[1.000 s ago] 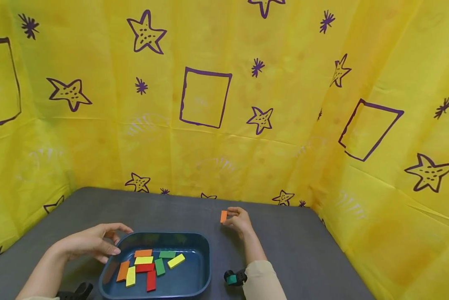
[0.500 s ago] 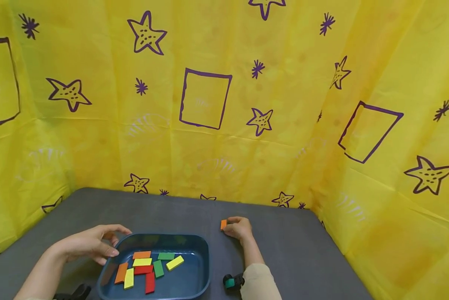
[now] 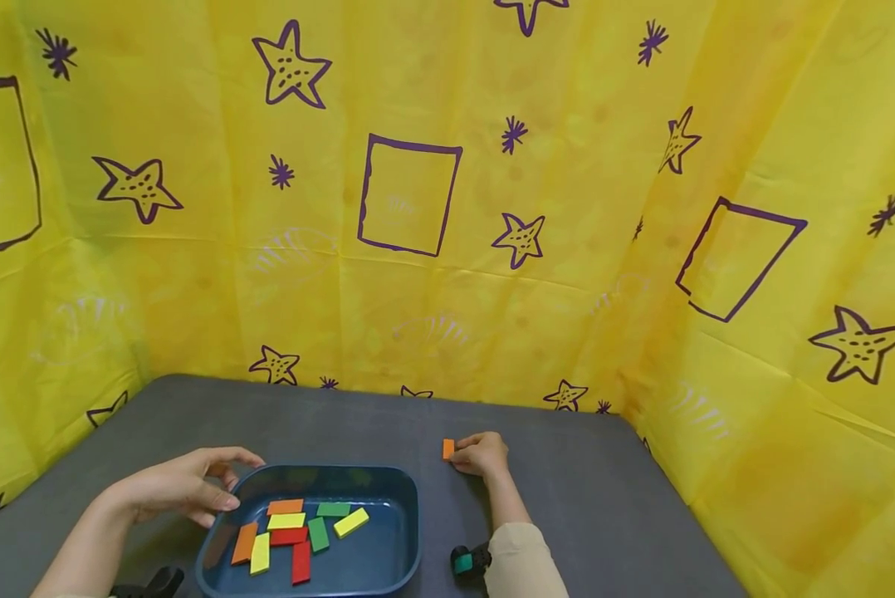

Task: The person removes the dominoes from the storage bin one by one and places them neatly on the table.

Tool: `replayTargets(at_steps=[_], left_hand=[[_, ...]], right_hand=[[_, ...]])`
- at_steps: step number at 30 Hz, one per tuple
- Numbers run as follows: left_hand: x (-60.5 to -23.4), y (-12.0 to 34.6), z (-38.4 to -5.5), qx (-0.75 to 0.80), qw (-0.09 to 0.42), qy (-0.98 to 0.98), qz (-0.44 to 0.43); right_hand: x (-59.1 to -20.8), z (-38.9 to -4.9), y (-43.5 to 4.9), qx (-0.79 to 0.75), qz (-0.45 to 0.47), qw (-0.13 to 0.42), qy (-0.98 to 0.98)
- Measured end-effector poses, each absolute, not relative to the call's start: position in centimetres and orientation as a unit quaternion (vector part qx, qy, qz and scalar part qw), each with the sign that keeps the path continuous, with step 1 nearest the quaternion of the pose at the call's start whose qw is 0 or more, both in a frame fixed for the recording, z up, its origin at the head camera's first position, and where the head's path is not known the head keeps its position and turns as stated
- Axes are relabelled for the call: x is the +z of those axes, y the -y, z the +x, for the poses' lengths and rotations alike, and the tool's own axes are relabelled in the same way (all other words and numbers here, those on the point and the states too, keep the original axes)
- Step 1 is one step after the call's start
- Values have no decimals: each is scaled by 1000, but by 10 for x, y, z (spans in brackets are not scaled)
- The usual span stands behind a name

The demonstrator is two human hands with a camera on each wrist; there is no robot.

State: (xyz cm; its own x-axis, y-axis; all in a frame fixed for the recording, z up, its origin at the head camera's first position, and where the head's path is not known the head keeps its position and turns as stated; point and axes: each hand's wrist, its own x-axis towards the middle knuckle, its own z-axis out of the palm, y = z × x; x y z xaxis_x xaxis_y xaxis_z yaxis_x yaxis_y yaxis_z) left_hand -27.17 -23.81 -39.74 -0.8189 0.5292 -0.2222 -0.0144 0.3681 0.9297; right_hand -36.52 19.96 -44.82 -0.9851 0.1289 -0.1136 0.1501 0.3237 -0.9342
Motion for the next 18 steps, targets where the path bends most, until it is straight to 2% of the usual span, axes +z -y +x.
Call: replayTargets(at_steps=[18], left_hand=[[-396, 237, -272, 535, 248, -791, 165]], right_hand=[[-433, -355, -195, -540, 72, -23, -838]])
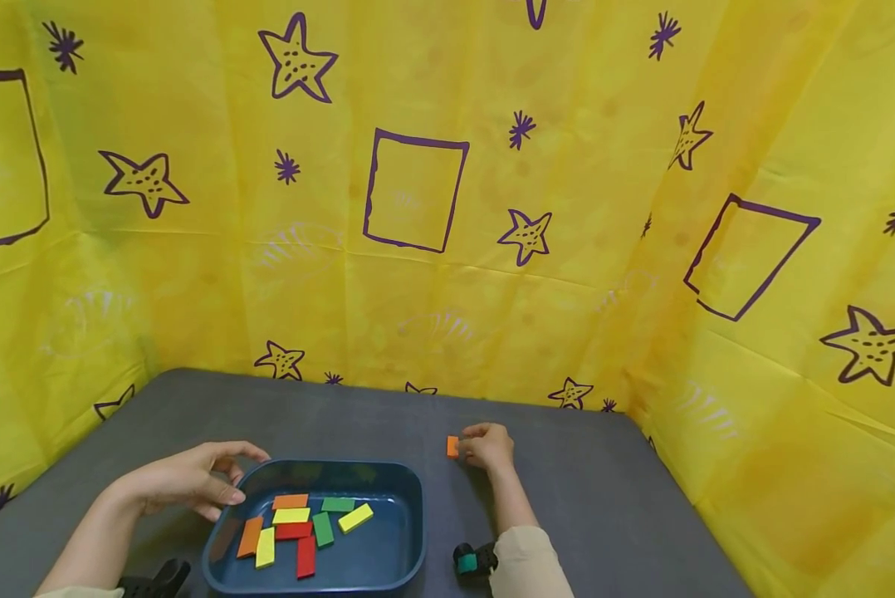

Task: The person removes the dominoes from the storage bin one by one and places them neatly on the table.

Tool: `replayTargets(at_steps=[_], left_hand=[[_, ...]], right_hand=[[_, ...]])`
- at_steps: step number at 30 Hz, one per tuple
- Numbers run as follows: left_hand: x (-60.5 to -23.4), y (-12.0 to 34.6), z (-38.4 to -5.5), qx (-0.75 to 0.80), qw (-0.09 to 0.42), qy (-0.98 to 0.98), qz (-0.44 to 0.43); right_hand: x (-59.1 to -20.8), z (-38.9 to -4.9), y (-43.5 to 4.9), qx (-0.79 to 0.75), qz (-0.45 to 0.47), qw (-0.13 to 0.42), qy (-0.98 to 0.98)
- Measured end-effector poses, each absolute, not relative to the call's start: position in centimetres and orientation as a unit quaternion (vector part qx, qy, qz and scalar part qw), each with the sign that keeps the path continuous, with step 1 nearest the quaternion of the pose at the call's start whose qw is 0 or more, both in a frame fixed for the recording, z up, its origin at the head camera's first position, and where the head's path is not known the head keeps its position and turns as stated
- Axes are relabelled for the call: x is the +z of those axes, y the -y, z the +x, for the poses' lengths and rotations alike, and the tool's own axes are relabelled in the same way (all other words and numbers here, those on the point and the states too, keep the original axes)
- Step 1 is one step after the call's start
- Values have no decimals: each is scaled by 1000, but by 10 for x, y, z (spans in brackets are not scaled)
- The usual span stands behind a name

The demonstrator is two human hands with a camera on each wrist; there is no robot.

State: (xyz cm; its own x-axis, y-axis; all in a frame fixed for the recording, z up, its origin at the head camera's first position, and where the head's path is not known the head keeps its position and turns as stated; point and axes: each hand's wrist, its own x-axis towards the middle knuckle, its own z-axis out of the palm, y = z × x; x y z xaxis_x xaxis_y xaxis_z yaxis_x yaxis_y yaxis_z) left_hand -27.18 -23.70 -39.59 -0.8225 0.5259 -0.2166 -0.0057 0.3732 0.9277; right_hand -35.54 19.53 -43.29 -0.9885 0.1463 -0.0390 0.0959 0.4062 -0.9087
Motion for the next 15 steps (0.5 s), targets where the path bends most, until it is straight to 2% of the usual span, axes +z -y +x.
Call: replayTargets(at_steps=[8, 15], left_hand=[[-396, 237, -272, 535, 251, -789, 165], [-396, 237, -272, 534, 248, -792, 163]], right_hand=[[-422, -352, -178, 622, 34, 11, 782], [-405, -341, -163, 645, 140, -50, 749]])
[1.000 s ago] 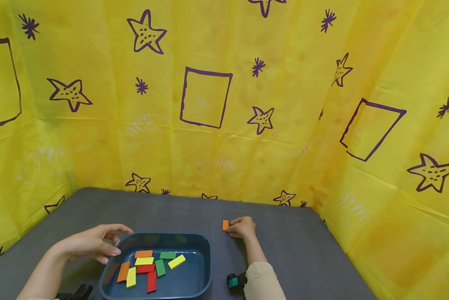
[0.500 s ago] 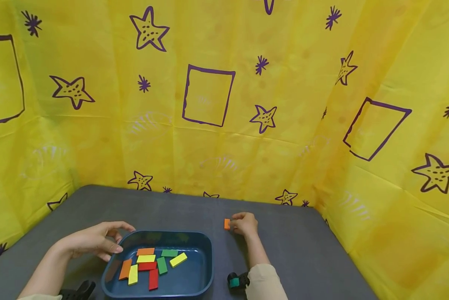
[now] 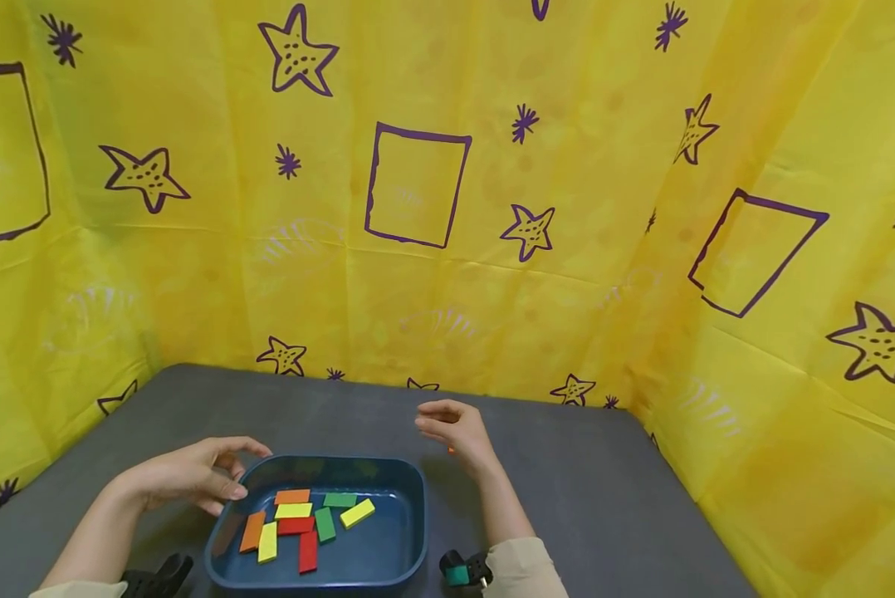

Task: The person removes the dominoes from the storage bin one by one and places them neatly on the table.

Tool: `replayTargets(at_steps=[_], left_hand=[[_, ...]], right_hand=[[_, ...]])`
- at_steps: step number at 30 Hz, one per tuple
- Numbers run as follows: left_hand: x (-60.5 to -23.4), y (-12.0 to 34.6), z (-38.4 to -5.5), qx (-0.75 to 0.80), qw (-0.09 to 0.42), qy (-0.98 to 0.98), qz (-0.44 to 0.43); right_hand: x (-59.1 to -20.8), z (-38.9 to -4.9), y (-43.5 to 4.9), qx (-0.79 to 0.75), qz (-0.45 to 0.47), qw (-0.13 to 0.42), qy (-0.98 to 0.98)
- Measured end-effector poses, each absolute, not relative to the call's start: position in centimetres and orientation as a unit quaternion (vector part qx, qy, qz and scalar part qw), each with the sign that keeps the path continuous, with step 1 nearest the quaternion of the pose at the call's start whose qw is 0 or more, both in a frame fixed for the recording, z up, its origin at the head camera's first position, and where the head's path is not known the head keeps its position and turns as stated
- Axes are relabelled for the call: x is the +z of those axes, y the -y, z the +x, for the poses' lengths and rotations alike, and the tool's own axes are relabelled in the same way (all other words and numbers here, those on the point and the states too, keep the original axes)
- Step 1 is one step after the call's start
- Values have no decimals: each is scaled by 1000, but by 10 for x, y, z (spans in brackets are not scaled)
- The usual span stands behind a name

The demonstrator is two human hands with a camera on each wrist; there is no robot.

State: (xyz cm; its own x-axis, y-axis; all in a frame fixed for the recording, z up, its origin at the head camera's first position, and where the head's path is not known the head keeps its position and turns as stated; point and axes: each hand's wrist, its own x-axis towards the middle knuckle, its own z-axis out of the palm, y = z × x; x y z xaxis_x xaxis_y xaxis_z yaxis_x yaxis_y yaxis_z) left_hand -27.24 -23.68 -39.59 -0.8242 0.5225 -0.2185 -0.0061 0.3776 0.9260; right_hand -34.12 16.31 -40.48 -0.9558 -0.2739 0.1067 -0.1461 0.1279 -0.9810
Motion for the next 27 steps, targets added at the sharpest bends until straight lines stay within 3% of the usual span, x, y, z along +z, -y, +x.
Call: replayTargets(at_steps=[10, 16, 27], left_hand=[[-395, 236, -272, 531, 246, -795, 161], [-396, 236, -273, 532, 247, -794, 157], [-398, 237, -274, 539, 251, -787, 165]], right_hand=[[-394, -327, -137, -623, -323, 185, -688], [-398, -317, -118, -606, -342, 243, -676], [-412, -311, -97, -555, -288, 282, -728]])
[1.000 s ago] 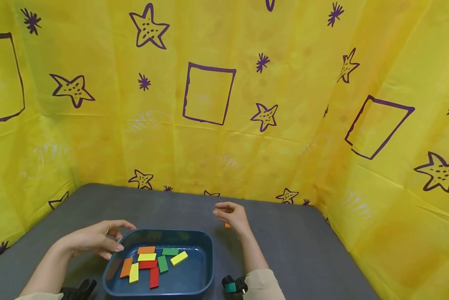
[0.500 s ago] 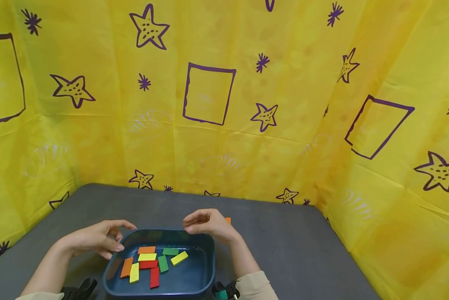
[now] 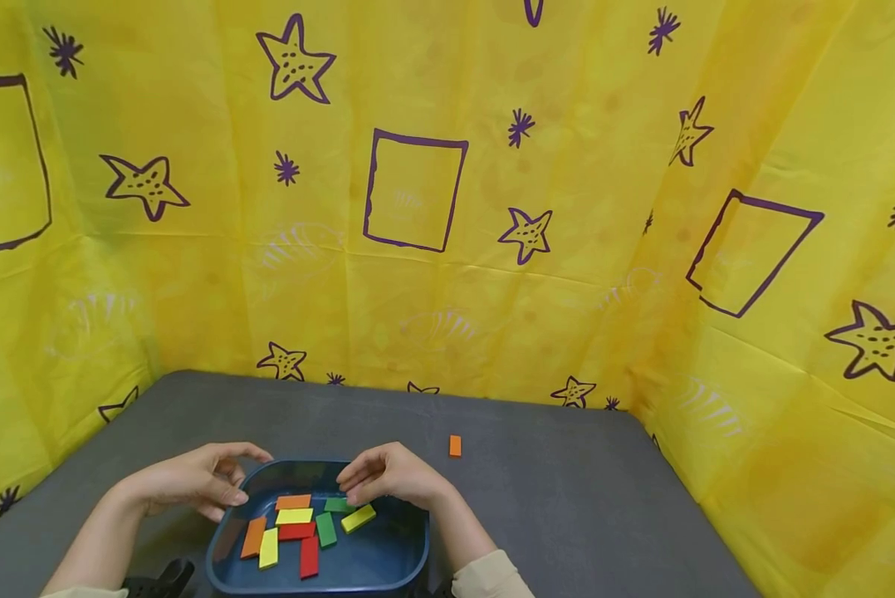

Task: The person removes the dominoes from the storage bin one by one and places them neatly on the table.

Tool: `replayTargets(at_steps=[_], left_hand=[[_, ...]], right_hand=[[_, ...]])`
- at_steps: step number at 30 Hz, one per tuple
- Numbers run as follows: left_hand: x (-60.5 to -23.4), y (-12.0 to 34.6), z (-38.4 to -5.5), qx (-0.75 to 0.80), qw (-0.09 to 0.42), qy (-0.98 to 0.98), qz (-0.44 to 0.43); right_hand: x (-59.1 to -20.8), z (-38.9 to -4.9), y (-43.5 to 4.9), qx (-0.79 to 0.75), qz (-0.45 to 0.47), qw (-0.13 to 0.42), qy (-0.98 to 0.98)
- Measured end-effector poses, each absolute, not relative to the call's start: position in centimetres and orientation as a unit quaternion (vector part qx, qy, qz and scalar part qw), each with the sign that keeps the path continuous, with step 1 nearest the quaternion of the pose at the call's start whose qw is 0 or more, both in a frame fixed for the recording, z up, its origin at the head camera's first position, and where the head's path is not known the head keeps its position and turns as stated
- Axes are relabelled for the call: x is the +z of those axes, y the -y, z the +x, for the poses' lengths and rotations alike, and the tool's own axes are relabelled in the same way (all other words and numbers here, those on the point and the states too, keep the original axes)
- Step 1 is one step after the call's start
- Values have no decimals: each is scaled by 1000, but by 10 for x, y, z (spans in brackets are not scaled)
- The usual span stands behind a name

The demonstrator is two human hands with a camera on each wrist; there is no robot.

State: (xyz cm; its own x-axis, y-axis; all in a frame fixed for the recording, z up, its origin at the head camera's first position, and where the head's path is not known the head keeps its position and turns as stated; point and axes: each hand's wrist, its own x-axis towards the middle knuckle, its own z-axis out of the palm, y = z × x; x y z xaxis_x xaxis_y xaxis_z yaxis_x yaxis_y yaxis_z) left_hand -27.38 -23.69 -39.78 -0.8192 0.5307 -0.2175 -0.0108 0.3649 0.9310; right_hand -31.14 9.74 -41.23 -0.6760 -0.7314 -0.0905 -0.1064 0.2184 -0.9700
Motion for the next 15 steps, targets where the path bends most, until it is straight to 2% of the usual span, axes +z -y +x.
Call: replayTargets(at_steps=[15], left_hand=[[-397, 237, -273, 539, 257, -784, 169]], right_hand=[[-415, -299, -93, -521, -264, 251, -772]])
